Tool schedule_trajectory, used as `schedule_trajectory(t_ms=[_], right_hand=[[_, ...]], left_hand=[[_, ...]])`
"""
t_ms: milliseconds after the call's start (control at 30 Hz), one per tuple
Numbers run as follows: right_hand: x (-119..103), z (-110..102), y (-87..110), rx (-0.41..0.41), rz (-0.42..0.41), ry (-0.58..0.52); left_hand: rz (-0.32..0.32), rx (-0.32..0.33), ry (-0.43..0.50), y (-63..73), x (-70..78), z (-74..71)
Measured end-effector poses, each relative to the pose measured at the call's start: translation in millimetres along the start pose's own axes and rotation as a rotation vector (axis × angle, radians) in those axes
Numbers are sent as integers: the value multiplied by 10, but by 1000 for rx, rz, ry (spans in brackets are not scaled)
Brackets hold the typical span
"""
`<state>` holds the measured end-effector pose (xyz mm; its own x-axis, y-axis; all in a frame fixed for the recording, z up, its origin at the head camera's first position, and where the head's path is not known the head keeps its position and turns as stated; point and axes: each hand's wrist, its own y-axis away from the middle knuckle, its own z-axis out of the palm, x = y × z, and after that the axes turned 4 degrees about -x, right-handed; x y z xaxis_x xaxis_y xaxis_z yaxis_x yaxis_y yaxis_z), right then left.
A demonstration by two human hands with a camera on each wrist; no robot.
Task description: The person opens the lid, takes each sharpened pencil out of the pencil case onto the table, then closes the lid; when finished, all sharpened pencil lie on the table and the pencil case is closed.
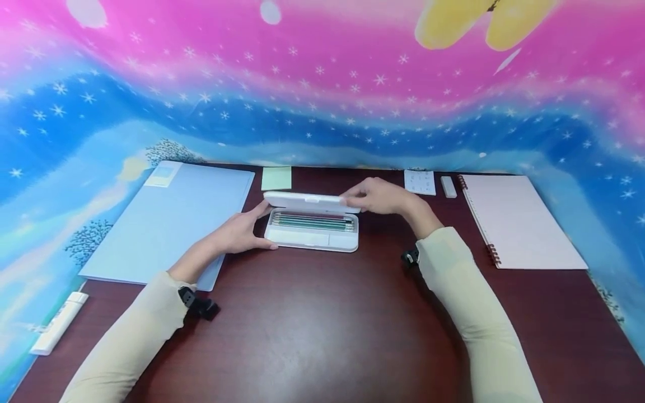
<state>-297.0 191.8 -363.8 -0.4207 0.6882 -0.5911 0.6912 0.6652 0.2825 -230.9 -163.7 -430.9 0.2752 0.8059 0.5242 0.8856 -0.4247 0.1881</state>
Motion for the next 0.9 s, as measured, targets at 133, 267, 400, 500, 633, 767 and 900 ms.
schedule_trajectory(t_ms=[133,267,400,500,633,767,900], right_hand=[[35,-67,-61,149,3,4],[56,-22,-170,309,13,197],[36,94,-273,298,37,368],[-9,162,-323,210,64,444],[-51,198,-362,148,73,530],[-55,248,-398,77,64,530],[-22,275,-440,-48,59,410]], left_hand=[[8,11,34,10,9,29],[27,11,46,18,14,48],[29,-5,-8,13,25,39],[18,-14,-48,3,32,25],[8,-17,-66,4,61,-1],[-11,-28,-87,13,84,-20],[-25,-42,-100,19,95,-34]])
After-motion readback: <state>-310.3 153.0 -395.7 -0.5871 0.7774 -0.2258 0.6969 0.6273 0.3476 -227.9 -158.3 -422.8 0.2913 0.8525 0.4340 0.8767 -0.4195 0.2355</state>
